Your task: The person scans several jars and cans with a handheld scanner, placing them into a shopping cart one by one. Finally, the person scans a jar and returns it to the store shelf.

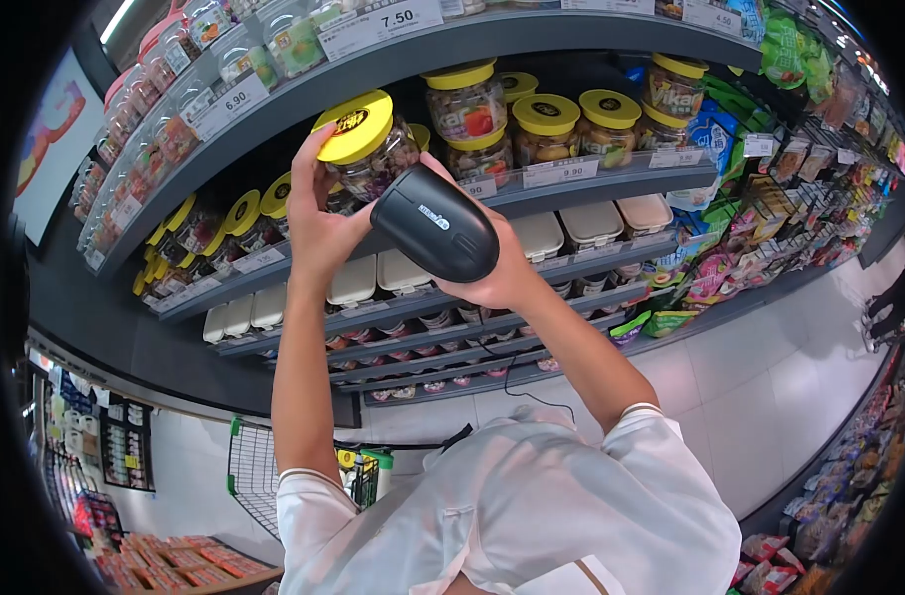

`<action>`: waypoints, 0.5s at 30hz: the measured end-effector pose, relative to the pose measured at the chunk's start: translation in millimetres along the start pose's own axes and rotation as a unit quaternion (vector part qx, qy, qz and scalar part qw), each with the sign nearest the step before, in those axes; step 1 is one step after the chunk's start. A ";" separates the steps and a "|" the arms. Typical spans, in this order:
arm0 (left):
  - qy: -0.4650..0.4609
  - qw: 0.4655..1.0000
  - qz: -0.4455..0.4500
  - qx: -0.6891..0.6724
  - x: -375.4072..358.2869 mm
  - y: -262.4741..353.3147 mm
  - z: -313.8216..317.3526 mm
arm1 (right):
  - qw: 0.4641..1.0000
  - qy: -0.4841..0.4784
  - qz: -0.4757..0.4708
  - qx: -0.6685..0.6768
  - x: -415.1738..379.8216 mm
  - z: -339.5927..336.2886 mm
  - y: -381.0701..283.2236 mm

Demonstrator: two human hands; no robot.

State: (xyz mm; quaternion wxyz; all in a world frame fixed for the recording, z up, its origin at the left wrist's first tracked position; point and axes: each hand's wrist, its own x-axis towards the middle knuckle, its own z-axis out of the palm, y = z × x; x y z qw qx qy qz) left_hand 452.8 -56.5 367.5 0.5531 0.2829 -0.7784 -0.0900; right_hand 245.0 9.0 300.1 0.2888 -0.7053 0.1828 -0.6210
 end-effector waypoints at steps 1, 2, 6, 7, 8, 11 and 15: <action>-0.001 1.000 -0.005 0.000 4.2 -2.9 1.4 | 1.000 -0.003 0.010 0.007 0.6 -1.6 4.1; -0.005 1.000 0.001 0.000 8.9 -6.3 2.2 | 1.000 0.004 0.009 0.017 1.4 -2.6 8.0; -0.019 0.999 0.022 0.033 25.2 -11.5 3.0 | 0.997 0.034 0.055 0.045 -0.2 -5.1 16.8; -0.026 0.998 0.021 0.048 27.7 -12.3 3.1 | 0.996 0.040 0.070 0.044 -0.7 -6.0 17.8; -0.034 0.997 0.021 0.063 30.4 -14.0 3.3 | 0.994 0.046 0.086 0.044 -1.3 -6.9 18.8; -0.051 0.994 -0.022 0.092 36.0 -21.6 3.5 | 0.992 0.046 0.116 0.032 -0.1 -11.4 24.2; -0.088 0.989 -0.052 0.106 44.8 -28.6 5.0 | 0.992 0.041 0.112 0.041 2.7 -14.0 28.8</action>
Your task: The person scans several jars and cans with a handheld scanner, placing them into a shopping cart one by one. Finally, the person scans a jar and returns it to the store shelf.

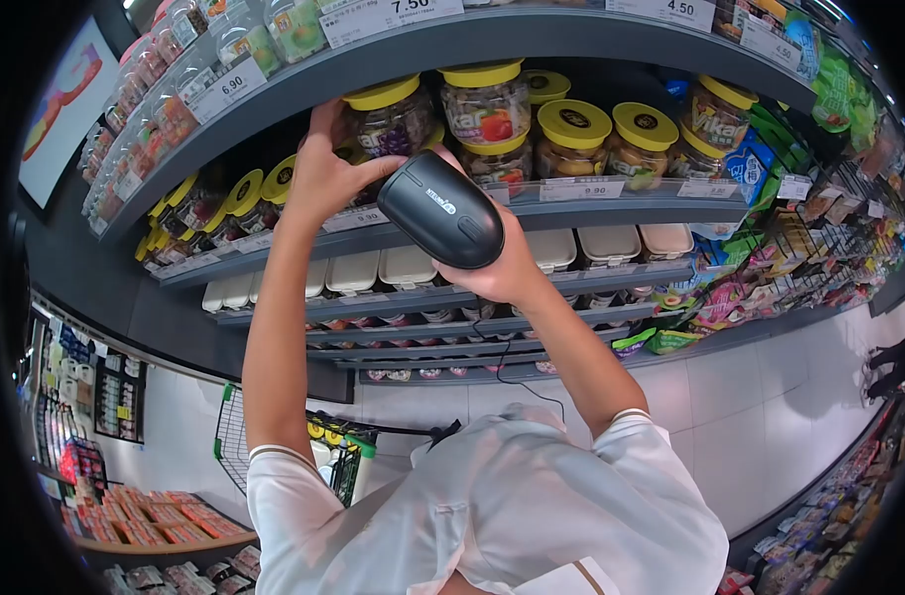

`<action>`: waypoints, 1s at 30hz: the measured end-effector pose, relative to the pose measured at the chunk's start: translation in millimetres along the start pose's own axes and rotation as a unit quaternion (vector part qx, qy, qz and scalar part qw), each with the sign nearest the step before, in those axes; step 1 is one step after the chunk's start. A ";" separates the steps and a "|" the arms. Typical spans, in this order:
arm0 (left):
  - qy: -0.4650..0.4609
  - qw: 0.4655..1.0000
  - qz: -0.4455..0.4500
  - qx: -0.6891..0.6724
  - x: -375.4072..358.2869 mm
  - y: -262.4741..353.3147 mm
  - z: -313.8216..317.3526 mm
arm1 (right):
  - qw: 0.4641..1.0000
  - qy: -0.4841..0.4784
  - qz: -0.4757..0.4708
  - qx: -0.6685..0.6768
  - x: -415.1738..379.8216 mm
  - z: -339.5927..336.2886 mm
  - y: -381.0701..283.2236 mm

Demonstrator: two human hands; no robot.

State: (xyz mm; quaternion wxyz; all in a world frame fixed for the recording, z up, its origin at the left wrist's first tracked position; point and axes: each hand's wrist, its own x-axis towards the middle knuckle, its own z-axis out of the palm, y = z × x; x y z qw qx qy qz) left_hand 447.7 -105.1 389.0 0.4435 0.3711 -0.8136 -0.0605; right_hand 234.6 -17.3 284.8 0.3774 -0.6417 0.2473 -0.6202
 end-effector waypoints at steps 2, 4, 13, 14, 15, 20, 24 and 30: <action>-0.004 1.000 0.005 0.004 2.0 -1.8 0.0 | 1.000 0.003 -0.018 0.011 3.2 1.6 -2.2; -0.008 1.000 0.011 0.013 3.6 -5.9 0.0 | 1.000 -0.004 -0.022 0.015 5.2 1.6 -3.4; -0.052 0.997 -0.001 0.054 5.6 -2.2 -5.0 | 0.999 -0.022 -0.022 0.017 8.4 -0.4 -2.5; -0.046 0.997 0.016 0.067 6.0 -3.2 -3.9 | 0.999 -0.022 -0.020 0.023 8.2 -0.6 -2.3; -0.039 0.996 0.033 0.079 6.3 -3.8 -2.9 | 0.999 -0.023 -0.019 0.027 8.2 -1.5 -1.6; -0.038 0.997 0.000 0.073 4.9 4.3 -1.6 | 0.998 -0.035 -0.054 0.013 9.3 -8.2 4.3; -0.036 0.995 -0.015 0.095 2.8 12.7 -1.5 | 0.998 -0.034 0.057 -0.004 -2.6 -14.9 4.4; 0.011 0.991 0.062 0.121 -5.7 4.0 2.2 | 0.997 -0.052 0.039 0.028 -1.1 -10.2 0.0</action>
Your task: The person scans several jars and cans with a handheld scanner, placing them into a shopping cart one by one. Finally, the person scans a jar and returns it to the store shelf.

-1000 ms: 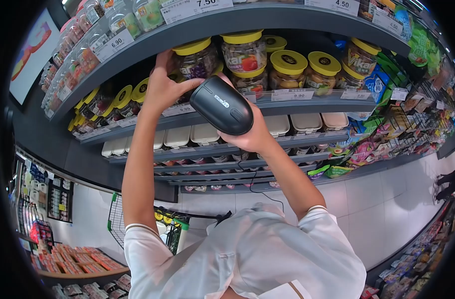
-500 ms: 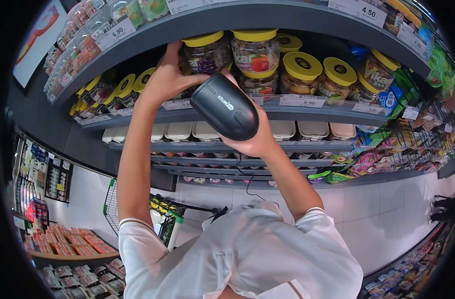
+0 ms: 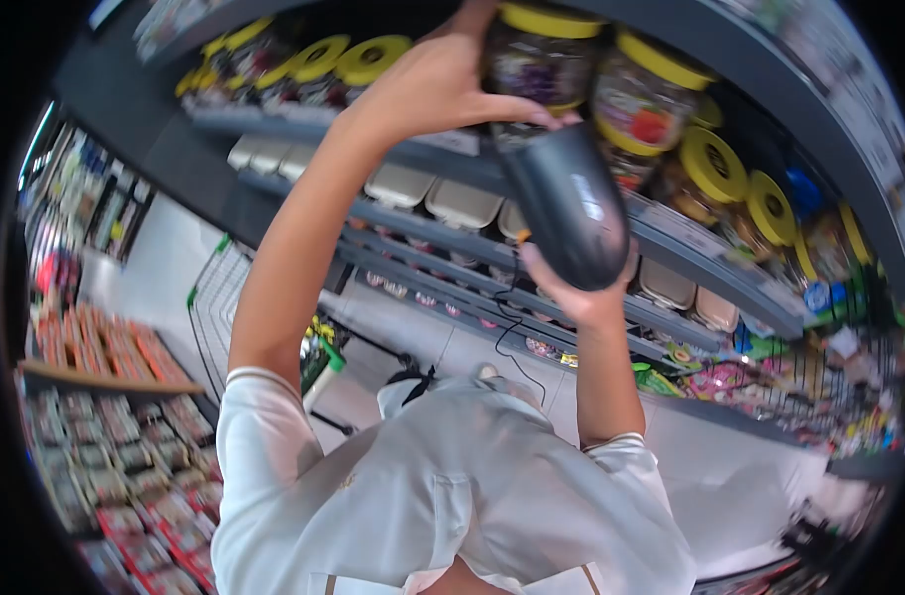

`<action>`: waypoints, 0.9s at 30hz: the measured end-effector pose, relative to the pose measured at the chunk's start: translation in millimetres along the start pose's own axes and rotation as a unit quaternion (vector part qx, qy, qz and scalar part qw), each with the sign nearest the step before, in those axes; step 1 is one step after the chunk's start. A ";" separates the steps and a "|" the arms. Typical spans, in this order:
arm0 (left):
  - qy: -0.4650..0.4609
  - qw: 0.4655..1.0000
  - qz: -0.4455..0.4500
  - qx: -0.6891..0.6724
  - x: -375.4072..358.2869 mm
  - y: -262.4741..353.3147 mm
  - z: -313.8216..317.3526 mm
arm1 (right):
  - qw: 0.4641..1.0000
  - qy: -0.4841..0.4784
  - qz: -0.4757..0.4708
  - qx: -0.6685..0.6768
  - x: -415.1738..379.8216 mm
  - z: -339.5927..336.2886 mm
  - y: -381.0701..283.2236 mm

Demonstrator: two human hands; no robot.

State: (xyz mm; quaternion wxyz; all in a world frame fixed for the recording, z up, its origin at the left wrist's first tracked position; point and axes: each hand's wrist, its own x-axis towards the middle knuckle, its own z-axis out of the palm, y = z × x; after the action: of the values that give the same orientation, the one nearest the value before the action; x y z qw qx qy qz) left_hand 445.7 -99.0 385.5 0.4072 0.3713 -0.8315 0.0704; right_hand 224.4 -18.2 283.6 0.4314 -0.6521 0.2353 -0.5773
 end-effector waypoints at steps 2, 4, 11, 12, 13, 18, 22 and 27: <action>0.036 0.998 0.016 0.043 -10.6 0.2 2.6 | 0.996 -0.025 -0.065 0.048 3.1 12.6 -6.0; 0.126 0.987 0.063 0.082 -27.6 5.6 1.6 | 0.995 -0.036 -0.086 0.045 -5.1 19.6 -6.7; 0.246 0.968 0.023 0.040 -162.5 21.4 -5.3 | 0.987 -0.132 0.058 0.068 -57.2 21.3 10.1; 0.247 0.968 0.011 0.042 -192.1 18.6 -4.4 | 0.981 -0.155 0.086 0.074 -62.3 27.7 13.2; 0.215 0.975 -0.014 0.055 -219.4 15.6 -10.4 | 0.967 -0.175 0.144 0.117 -71.6 37.8 14.8; 0.162 0.960 -0.200 0.113 -354.2 -24.8 -53.6 | 0.934 -0.219 0.261 0.104 -114.3 103.8 45.7; 0.206 0.885 -0.403 0.114 -459.0 -72.8 -94.6 | 0.887 -0.208 0.399 0.108 -137.5 194.5 58.0; 0.155 0.764 -0.612 0.134 -603.7 -156.1 -130.8 | 0.810 -0.242 0.532 0.046 -175.4 300.9 89.4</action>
State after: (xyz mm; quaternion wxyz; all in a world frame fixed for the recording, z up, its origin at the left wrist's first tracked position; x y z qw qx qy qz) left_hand 869.7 182.5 2.3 0.4336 0.8359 -0.3354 -0.0264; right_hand 490.1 164.4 124.2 0.7436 -0.5229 0.4065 -0.0918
